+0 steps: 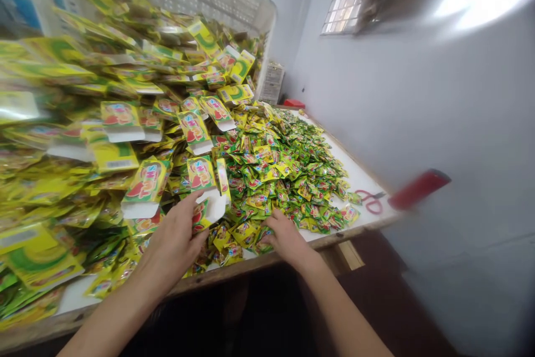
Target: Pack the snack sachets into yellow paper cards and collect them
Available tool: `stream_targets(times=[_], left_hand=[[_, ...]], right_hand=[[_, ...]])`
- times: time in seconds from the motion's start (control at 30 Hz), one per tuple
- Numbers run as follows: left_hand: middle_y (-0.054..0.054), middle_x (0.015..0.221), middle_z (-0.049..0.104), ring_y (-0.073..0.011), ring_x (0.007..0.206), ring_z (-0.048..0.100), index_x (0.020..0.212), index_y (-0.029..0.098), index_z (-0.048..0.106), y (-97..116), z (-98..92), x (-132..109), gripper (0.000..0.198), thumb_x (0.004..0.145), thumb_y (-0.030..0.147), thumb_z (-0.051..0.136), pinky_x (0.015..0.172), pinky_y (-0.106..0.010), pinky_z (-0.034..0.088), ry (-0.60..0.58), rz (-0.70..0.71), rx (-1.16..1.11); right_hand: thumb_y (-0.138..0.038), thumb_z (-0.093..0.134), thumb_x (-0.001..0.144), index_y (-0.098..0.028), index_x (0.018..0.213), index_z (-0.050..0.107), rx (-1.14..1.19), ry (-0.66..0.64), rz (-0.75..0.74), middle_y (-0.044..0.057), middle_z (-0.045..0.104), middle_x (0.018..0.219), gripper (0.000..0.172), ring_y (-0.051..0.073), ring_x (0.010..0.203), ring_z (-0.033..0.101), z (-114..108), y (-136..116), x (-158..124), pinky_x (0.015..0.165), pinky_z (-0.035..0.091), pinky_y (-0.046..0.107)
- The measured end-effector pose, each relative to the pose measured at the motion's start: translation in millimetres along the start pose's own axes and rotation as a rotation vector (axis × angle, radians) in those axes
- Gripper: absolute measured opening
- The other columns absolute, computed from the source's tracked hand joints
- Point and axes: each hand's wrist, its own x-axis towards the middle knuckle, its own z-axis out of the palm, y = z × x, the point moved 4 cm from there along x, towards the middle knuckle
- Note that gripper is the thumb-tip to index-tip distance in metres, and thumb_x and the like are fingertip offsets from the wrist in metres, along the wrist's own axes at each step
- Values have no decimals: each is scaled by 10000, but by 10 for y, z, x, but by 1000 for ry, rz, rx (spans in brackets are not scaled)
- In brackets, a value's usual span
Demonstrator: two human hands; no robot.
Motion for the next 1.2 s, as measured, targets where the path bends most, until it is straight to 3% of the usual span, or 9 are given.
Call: stream_targets(times=[0.07,0.2,0.37,0.53,0.73,0.9,1.03,1.1,1.2], left_hand=[[-119,1166,504,-297,1083,523,1442,201,231,65,-6,-91,635,873,281,502,915,-416,445,12,74,-3],[-116,1156,472,-276,1065,500,1364,172,335,88,70,-190,528,878,287,508,911,-397,448,9,97,24],[-127,1102,507,-319,1059,504,1198,162,472,165,200,-22,437,797,281,598,839,-408,441,19,97,140],[-79,908,587,-300,889,588,920,197,512,499,216,44,158,785,248,575,731,-380,406,-15,117,208],[-81,843,652,-317,814,644,910,198,483,606,224,-165,117,826,266,526,673,-384,369,-34,7,221],[-125,909,642,-353,917,599,951,165,547,602,283,-349,133,824,166,506,774,-446,369,-94,-62,103],[-165,1014,642,-366,985,572,1043,139,557,677,294,-631,311,774,259,658,857,-497,395,-162,-150,-86],[-184,1121,631,-356,1054,566,1140,154,544,691,301,-814,487,716,289,741,907,-487,418,-191,-210,-192],[-191,1130,645,-352,1060,592,1137,169,584,641,319,-1063,516,688,324,785,898,-475,469,-232,-317,-351]], right_hand=[[-54,682,711,-202,864,660,4,13,-40,54,595,988,214,231,962,529,-26,-102,-75,865,431,353],[-40,646,722,-205,816,635,76,78,-74,33,600,850,190,234,936,526,-59,-147,-179,866,436,365],[-253,590,878,-163,1017,595,240,354,33,86,635,982,166,209,854,604,-189,-103,-53,738,512,330],[-352,548,920,-167,1143,550,559,480,56,71,689,971,290,200,842,660,-274,-518,116,743,546,310],[-147,626,776,-199,952,723,336,369,35,40,717,966,208,205,913,642,-147,-838,31,853,485,299],[-93,591,707,-193,820,753,311,32,24,-8,716,799,221,181,779,635,-151,-871,-14,723,469,245],[-125,550,732,-193,784,742,374,-237,-18,-28,709,750,210,180,715,619,-209,-991,-66,652,461,239],[-185,574,756,-204,769,734,363,-278,-22,-9,713,762,162,203,732,624,-156,-984,-118,665,470,263],[-228,610,727,-240,619,698,209,-238,-68,32,669,663,140,211,655,606,45,-919,-190,609,460,281]])
